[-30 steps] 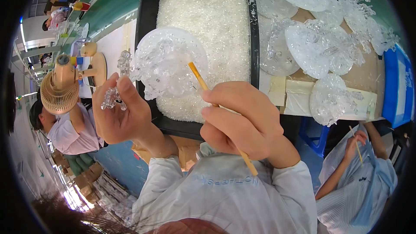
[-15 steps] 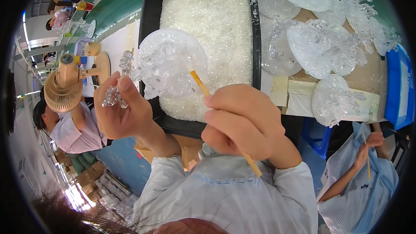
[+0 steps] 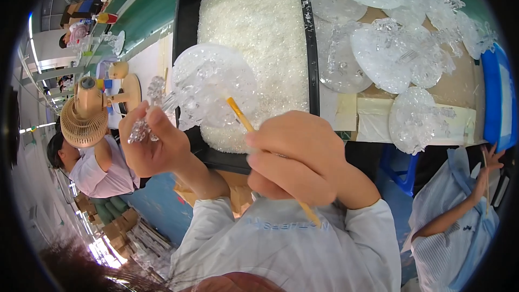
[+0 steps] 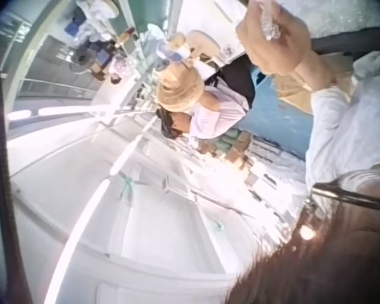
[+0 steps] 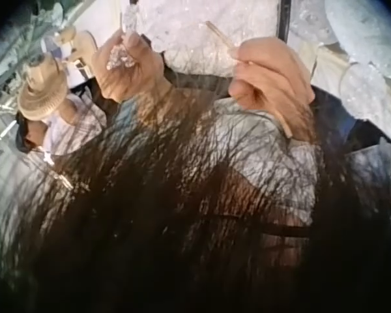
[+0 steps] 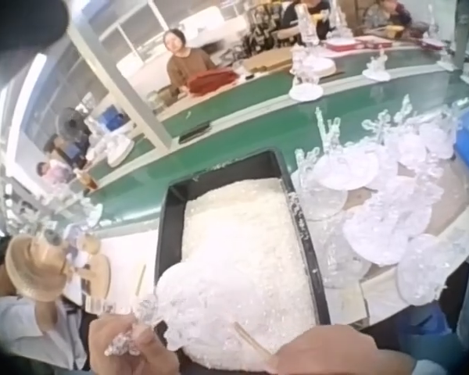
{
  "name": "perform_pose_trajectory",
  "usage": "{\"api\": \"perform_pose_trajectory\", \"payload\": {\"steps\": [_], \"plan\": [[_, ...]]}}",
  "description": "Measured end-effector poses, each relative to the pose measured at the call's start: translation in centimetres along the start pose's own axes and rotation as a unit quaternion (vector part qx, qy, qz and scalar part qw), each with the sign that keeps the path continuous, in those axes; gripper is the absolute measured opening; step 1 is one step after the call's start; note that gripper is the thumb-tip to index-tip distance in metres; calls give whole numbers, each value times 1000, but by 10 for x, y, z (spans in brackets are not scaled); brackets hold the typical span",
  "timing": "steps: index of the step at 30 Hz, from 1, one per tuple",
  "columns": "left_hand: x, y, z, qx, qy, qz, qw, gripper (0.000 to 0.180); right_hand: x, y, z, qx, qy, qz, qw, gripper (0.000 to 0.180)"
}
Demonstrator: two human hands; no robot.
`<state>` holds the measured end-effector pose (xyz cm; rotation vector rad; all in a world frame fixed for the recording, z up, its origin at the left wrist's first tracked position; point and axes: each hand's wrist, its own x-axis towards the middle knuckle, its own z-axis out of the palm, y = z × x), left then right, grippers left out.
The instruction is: The recorder is applying white granular material to plastic snowflake-shaped ornaments using a dipping method and a small brush to refine the finish.
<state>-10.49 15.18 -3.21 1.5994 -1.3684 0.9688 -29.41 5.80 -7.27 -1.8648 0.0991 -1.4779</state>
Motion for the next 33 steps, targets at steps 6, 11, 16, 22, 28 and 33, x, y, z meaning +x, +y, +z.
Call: {"api": "perform_pose_trajectory", "payload": {"steps": [6,11,16,22,28,33], "plan": [[-7,-6,4,-61,81,-54,993,30,0,0,-4,12,22,-23,999,18],[-4,-9,3,-51,83,-33,995,32,-1,-1,-4,24,35,-18,999,18],[0,-3,7,-66,107,-52,991,31,6,-1,-6,27,9,7,1000,19],[26,-11,-2,-31,32,-107,993,20,6,-2,-7,61,24,-12,998,19],[136,-63,4,106,-48,-115,987,22,2,1,3,70,18,45,996,16],[201,-211,71,275,-142,-32,950,22,9,-18,1,-15,-36,13,999,8]]}}
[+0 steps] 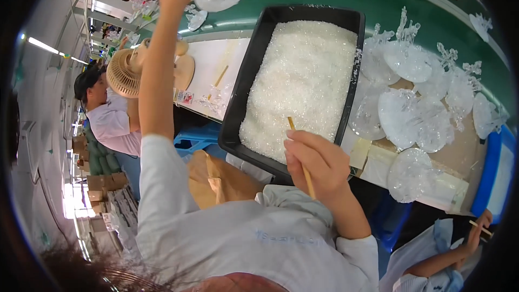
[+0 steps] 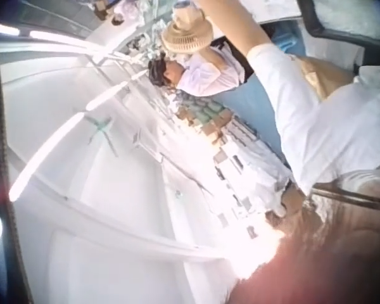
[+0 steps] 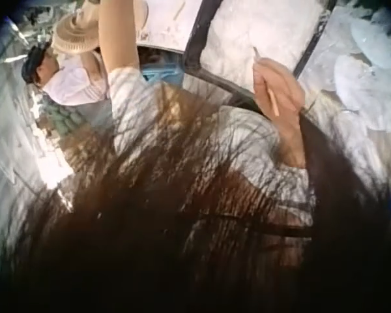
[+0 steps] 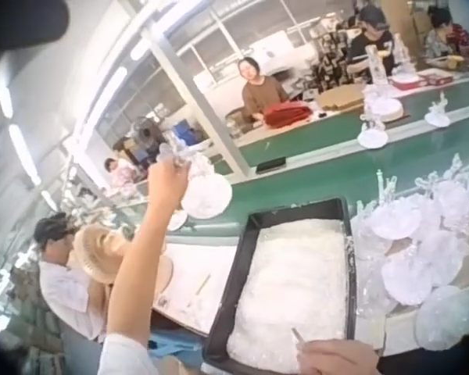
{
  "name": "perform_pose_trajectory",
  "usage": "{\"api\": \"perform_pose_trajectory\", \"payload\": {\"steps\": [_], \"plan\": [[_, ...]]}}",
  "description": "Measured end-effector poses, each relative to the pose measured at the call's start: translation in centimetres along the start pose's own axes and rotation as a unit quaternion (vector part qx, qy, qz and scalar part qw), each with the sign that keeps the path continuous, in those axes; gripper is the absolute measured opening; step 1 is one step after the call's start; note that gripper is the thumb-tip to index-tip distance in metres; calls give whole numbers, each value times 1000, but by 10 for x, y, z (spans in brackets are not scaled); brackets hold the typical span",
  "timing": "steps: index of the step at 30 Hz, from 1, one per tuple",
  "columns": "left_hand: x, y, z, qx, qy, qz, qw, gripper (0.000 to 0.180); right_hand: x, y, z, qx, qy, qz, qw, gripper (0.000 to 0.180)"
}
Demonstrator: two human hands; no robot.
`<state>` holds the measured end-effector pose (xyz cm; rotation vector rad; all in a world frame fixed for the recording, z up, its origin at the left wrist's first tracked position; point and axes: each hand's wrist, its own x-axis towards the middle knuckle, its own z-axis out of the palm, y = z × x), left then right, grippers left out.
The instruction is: The recorder is applying white granular material to plastic snowflake-shaped ornaments using a dipping method and a small brush to refine the finish.
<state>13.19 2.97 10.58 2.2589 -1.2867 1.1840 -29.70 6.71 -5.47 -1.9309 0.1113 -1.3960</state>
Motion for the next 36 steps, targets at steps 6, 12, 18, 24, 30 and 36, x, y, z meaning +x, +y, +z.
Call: {"api": "perform_pose_trajectory", "payload": {"steps": [6,12,18,24,30,36], "plan": [[-26,-15,196,-127,-156,-45,979,36,-29,-5,-2,-50,-89,51,993,10],[-61,-19,185,-166,-408,-160,883,50,-29,1,5,-63,-61,78,993,16],[-157,11,-84,-12,-374,-34,927,73,-26,-2,2,-59,-67,88,992,20],[-275,25,-120,16,-398,-233,887,62,-30,-3,2,-33,-69,128,989,17],[-287,29,-114,-91,-210,-297,927,33,-31,-1,2,-35,-66,106,991,16],[-270,41,-153,-48,-27,-139,989,11,-32,-4,1,-57,-48,103,992,14]]}}
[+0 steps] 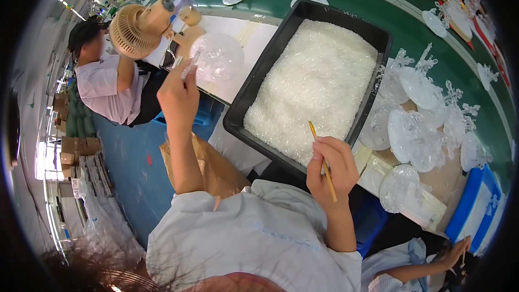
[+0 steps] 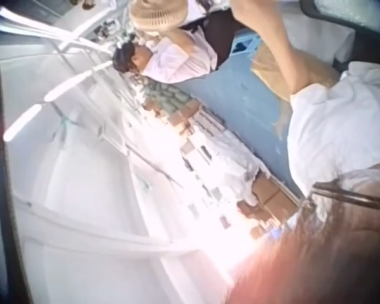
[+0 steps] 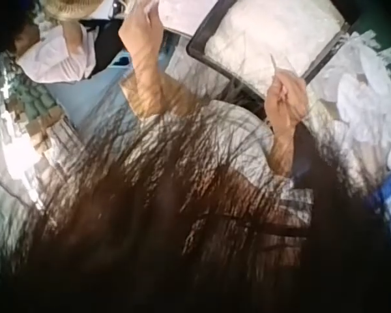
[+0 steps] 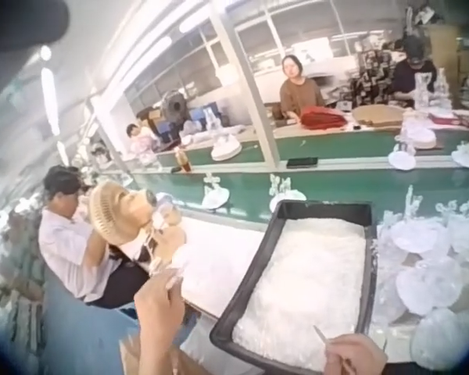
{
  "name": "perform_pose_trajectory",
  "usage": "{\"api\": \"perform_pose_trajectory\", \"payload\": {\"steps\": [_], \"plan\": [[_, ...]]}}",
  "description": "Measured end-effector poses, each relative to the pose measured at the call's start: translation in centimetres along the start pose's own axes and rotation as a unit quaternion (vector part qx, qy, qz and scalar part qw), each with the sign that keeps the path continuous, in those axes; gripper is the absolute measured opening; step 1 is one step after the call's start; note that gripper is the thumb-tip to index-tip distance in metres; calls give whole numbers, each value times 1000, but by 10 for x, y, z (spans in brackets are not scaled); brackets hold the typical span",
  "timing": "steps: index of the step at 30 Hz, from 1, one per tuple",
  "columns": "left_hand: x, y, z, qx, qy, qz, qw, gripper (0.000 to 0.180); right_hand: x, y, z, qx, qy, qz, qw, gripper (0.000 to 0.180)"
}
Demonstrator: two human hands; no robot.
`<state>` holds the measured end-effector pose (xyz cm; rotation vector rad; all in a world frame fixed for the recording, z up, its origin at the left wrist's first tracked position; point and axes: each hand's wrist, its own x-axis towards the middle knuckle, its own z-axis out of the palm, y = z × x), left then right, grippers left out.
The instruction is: The recorder is applying white granular material to plastic snowflake-shaped ornaments using a dipping method and a small brush to refine the finish.
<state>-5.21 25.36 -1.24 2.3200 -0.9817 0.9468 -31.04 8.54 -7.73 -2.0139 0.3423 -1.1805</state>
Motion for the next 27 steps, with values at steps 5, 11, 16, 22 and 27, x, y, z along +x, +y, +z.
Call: {"api": "perform_pose_trajectory", "payload": {"steps": [5,11,16,22,27], "plan": [[4,26,-33,-32,94,75,992,19,-1,-2,-5,-16,-1,2,1000,12],[-14,50,-29,-148,103,16,984,13,-2,1,-5,122,52,53,990,10],[-14,67,-2,-212,108,9,971,14,5,4,-4,199,100,-18,975,8],[-15,80,29,-274,87,-39,957,17,6,3,-2,206,32,-10,978,7],[-18,83,42,-303,67,-61,949,17,9,2,0,161,27,-25,986,9]]}}
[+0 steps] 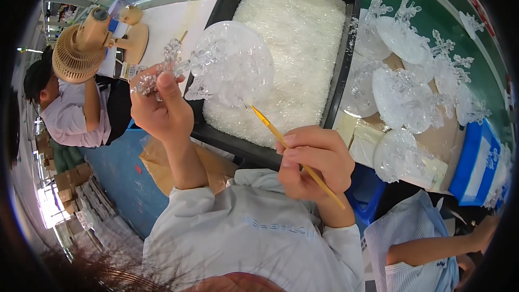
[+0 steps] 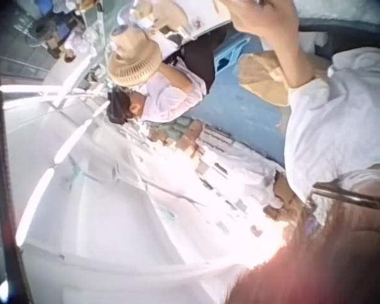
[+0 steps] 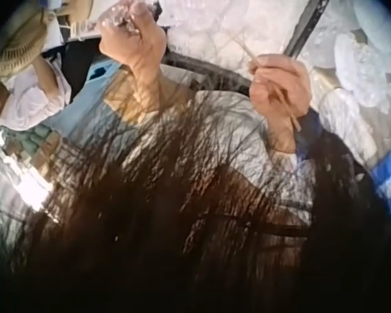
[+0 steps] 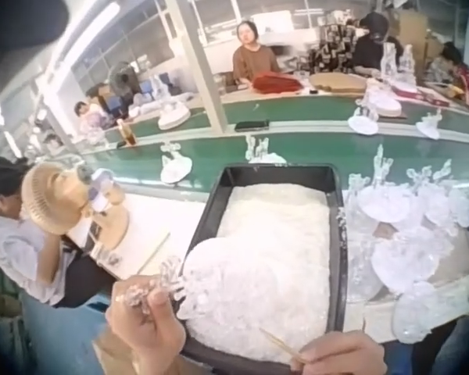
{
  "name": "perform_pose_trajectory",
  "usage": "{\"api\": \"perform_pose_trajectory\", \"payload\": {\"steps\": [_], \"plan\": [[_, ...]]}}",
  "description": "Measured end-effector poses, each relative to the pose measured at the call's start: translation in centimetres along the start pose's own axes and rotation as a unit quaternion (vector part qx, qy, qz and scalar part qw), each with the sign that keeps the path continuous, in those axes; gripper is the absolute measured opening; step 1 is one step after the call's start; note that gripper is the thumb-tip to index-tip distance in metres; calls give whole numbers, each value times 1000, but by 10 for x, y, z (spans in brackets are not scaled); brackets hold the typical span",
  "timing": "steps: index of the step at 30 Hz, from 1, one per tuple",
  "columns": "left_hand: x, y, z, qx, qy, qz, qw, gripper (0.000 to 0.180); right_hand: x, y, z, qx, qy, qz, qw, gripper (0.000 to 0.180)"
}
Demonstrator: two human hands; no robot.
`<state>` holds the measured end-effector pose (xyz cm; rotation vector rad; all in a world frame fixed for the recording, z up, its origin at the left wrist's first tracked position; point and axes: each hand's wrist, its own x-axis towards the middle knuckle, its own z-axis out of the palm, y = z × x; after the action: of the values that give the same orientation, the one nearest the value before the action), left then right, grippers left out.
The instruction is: The recorder is applying white granular material to plastic snowflake-shaped ornaments using a dipping method and a small brush to refine the finish.
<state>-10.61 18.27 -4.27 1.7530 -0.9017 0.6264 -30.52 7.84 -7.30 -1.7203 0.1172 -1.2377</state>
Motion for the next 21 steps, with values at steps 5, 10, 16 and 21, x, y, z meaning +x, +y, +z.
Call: {"api": "perform_pose_trajectory", "payload": {"steps": [5,10,16,21], "plan": [[1,1,4,30,-44,87,995,13,2,-1,2,-27,3,36,999,16],[3,8,7,14,-74,133,988,16,11,-4,6,-70,-40,45,996,20],[7,11,12,-5,-75,196,978,13,11,-1,8,-64,-17,63,996,19],[6,12,11,-5,-77,205,976,13,8,-4,7,-89,14,67,994,20]]}}
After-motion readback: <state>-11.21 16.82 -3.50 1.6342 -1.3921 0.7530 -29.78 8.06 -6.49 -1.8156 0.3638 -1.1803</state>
